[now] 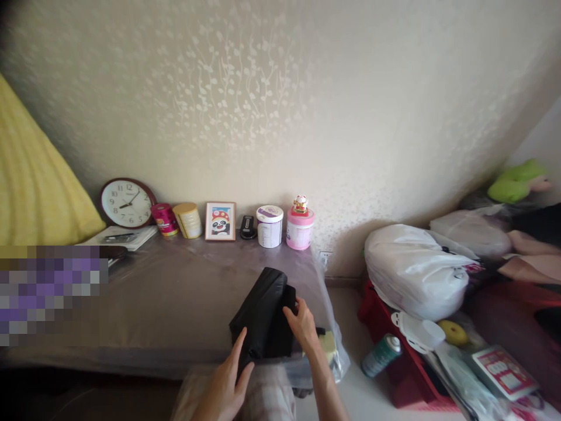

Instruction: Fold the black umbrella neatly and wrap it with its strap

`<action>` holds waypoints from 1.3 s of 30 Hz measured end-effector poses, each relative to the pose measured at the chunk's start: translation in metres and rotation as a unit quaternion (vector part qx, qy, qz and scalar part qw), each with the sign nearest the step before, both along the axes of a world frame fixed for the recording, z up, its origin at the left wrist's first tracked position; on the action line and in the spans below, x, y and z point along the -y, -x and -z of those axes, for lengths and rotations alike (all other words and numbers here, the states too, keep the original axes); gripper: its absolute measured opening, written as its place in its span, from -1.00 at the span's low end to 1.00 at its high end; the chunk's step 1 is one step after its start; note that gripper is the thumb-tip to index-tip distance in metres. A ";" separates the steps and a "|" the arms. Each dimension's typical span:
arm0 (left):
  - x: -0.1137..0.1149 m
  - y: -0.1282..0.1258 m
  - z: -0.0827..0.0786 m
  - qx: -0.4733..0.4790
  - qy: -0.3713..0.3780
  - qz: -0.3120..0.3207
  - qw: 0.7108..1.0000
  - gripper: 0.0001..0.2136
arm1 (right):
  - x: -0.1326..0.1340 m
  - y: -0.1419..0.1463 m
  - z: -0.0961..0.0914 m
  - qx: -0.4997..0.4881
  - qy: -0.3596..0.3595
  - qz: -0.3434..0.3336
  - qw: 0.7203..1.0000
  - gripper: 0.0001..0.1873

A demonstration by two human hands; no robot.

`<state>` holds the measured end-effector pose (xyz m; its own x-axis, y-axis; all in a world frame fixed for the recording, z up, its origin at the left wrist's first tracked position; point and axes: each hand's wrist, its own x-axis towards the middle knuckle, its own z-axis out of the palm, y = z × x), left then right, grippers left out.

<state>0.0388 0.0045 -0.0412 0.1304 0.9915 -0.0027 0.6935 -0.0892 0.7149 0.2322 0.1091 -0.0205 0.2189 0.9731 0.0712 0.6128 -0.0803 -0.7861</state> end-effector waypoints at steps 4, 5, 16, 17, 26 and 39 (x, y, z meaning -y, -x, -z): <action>0.000 0.001 0.002 0.016 -0.005 0.002 1.000 -0.46 | 0.010 0.003 0.004 -0.016 -0.004 -0.017 1.000 -0.53; 0.000 0.001 0.002 0.020 -0.008 0.001 1.000 -0.46 | 0.011 0.004 0.003 -0.024 -0.009 -0.019 0.999 -0.54; -0.001 0.000 -0.004 0.025 0.006 -0.001 1.000 -0.45 | -0.001 0.042 -0.020 -0.094 -0.030 -0.062 0.993 -0.55; -0.001 -0.001 -0.005 0.023 0.008 0.001 1.000 -0.45 | -0.002 0.046 -0.021 -0.100 -0.028 -0.069 0.992 -0.55; -0.002 -0.001 -0.005 0.039 0.015 -0.002 0.999 -0.44 | -0.002 0.066 -0.012 -0.113 -0.012 -0.097 0.989 -0.57; 0.000 -0.002 -0.016 -0.004 0.015 0.016 1.000 -0.43 | 0.029 0.073 -0.011 -0.003 -0.120 -0.197 0.973 -0.56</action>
